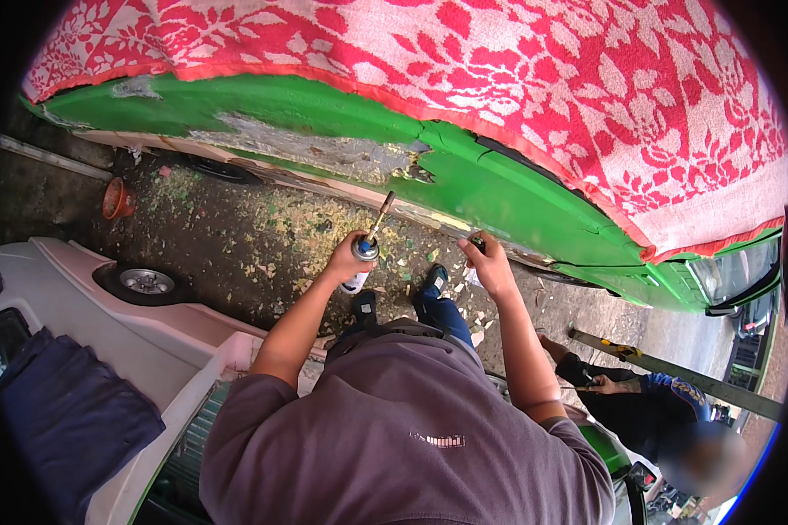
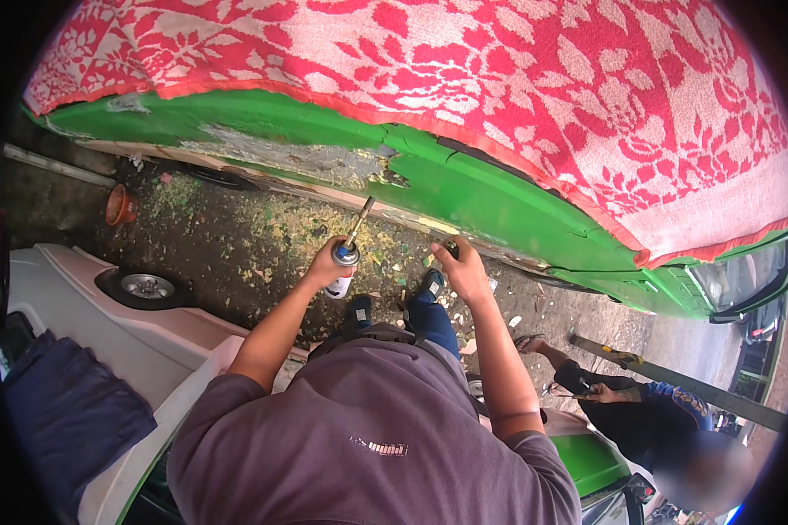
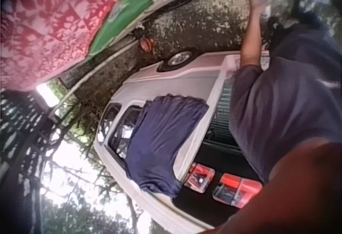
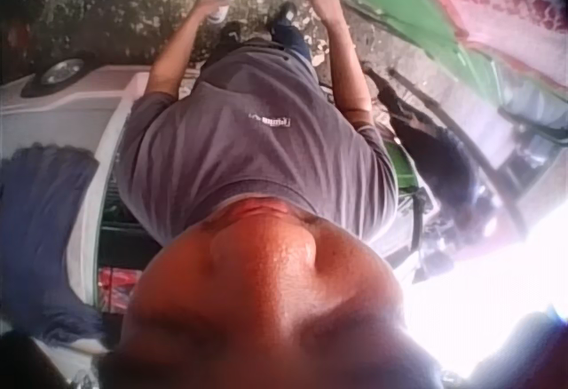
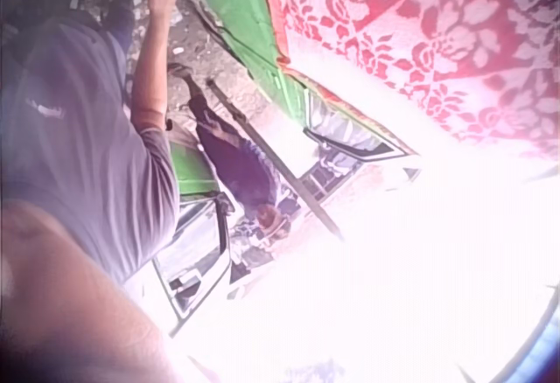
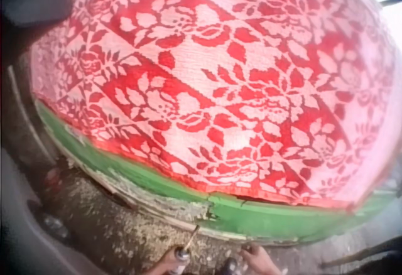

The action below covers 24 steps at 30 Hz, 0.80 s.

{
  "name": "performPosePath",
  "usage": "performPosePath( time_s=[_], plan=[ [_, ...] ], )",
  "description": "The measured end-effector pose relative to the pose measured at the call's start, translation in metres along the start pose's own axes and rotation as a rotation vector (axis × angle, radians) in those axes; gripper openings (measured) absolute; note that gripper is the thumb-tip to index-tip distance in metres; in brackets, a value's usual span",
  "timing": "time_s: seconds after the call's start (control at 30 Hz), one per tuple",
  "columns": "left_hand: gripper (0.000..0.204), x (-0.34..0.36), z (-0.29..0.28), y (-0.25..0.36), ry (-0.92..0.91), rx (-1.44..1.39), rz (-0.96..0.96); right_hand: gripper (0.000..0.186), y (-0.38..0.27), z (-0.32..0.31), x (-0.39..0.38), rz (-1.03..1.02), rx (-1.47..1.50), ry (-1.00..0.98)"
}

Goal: The person uses a hammer and chisel to remove damaged material from a green car's side panel, then applies a blowtorch to heat the same area. The work is performed outdoors with a patterned cloth covering part of the vehicle.

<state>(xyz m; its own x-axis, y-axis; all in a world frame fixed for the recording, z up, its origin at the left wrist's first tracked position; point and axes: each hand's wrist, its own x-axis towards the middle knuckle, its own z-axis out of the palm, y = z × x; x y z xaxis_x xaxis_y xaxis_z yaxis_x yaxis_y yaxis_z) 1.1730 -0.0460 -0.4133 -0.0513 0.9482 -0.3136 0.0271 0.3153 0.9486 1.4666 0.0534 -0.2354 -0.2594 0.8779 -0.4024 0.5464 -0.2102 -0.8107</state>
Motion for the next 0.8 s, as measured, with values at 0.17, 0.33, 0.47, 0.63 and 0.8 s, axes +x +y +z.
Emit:
performPosePath(
  time_s=[0.17,0.33,0.47,0.63,0.8],
  plan=[
    [0.068,0.005,-0.006,-0.009,0.024,0.029,0.009,0.040,-0.002,0.000,0.006,0.004,0.002,-0.012],
    [0.073,0.008,-0.008,-0.011,0.041,0.016,0.021,0.040,-0.006,0.000,0.010,0.001,-0.007,-0.007],
    [0.071,0.005,-0.012,-0.009,0.063,0.056,0.003,0.040,-0.011,0.002,0.011,0.008,-0.017,-0.011],
    [0.068,-0.013,-0.026,0.007,0.082,0.003,0.066,0.040,-0.016,0.013,0.017,-0.029,-0.029,-0.038],
    [0.067,-0.038,-0.067,0.019,0.154,0.030,0.080,0.035,-0.051,0.041,0.024,-0.180,0.011,-0.062]
  ],
)
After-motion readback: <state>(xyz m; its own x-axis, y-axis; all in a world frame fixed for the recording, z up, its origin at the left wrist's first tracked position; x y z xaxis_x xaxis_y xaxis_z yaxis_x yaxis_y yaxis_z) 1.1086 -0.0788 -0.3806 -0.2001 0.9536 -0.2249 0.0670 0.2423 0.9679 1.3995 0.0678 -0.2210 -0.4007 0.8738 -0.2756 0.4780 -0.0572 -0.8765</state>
